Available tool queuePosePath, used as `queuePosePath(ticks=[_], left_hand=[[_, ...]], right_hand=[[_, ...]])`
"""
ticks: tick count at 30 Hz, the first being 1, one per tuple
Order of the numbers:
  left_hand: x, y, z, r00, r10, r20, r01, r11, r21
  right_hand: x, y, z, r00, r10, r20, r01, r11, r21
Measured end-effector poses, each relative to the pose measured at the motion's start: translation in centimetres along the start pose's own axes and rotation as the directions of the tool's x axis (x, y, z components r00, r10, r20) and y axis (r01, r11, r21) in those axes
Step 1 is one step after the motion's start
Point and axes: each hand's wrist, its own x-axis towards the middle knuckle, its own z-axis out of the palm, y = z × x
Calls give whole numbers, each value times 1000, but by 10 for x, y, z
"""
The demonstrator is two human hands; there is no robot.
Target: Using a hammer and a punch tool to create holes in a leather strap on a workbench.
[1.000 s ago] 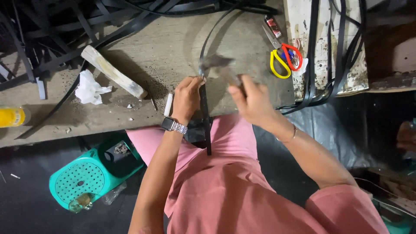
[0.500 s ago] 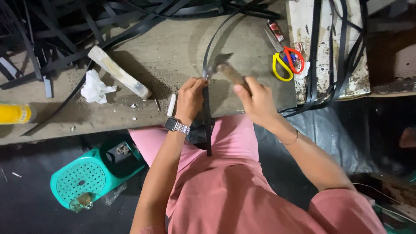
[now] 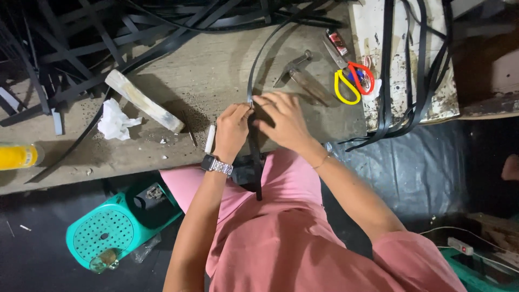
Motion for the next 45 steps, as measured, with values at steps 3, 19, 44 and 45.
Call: queuePosePath(ticks=[3,19,44,45], left_hand=[[10,17,-9,993,-89,-72,78,987,-142],[23,9,-2,974,-156,-162,118,968,-223],[13,-19,15,994,88,-64,-88,996,3],[12,-19,15,993,102,-65,-101,995,25]], right_hand=[[5,-17,-15,998,41,57,-40,999,-21],[5,-14,-16,968,166,186,-178,983,49],[7,20,-75,895,446,9,-446,894,52],[10,3,-87,922,383,-51,-363,905,222]])
